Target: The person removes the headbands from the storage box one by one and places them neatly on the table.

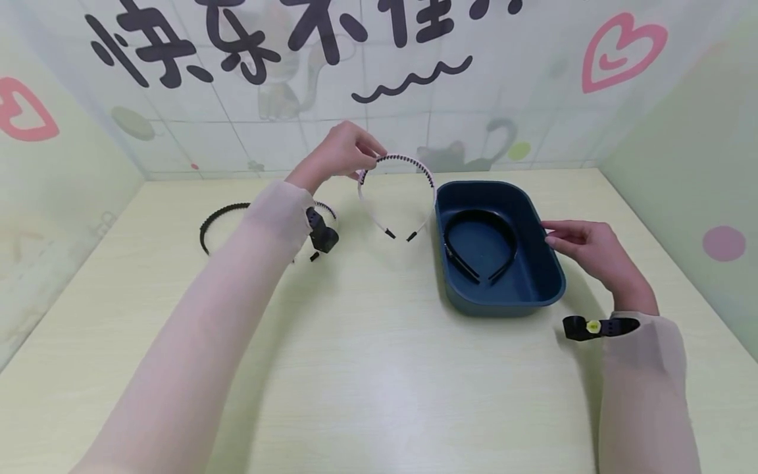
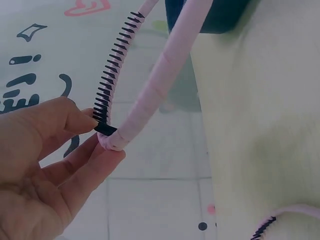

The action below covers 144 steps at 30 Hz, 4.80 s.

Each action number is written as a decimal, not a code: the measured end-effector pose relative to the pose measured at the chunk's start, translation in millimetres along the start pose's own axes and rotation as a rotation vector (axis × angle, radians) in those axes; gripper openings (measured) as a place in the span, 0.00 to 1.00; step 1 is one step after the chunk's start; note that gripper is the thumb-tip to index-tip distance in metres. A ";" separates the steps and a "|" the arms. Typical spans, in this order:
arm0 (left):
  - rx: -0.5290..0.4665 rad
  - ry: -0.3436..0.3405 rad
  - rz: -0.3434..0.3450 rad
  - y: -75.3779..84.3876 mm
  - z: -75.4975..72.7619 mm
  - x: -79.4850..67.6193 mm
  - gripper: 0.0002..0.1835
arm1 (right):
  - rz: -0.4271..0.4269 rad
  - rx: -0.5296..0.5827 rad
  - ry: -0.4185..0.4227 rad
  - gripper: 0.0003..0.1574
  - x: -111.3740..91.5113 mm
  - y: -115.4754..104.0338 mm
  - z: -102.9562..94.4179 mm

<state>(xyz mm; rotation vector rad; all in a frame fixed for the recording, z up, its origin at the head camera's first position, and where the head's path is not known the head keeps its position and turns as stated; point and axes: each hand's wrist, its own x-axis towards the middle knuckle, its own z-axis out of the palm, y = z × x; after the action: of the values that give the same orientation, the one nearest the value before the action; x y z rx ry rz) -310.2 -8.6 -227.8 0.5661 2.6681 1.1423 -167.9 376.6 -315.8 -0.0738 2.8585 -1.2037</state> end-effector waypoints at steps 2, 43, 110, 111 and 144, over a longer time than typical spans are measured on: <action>-0.004 -0.002 -0.013 -7.6 -0.6 -0.5 0.17 | -0.001 0.001 0.002 0.33 0.0 0.1 0.1; -0.029 -0.094 -0.119 -95.6 27.9 6.8 0.14 | -0.005 0.029 0.025 0.30 1.0 5.4 1.9; 0.148 -0.112 0.171 -5.3 56.1 25.1 0.16 | 0.013 -0.002 0.007 0.33 1.1 3.9 1.9; 0.152 -0.113 0.182 -0.9 58.2 26.2 0.16 | 0.014 -0.003 0.007 0.33 1.3 4.5 2.0; 0.132 -0.224 0.148 78.4 134.7 45.8 0.13 | 0.016 -0.014 0.006 0.33 2.8 4.9 1.8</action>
<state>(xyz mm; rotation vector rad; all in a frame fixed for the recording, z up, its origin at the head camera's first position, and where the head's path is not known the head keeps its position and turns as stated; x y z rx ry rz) -288.5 148.2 -264.3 0.8722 2.5546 0.8811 -170.7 378.5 -320.6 -0.0483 2.8670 -1.1829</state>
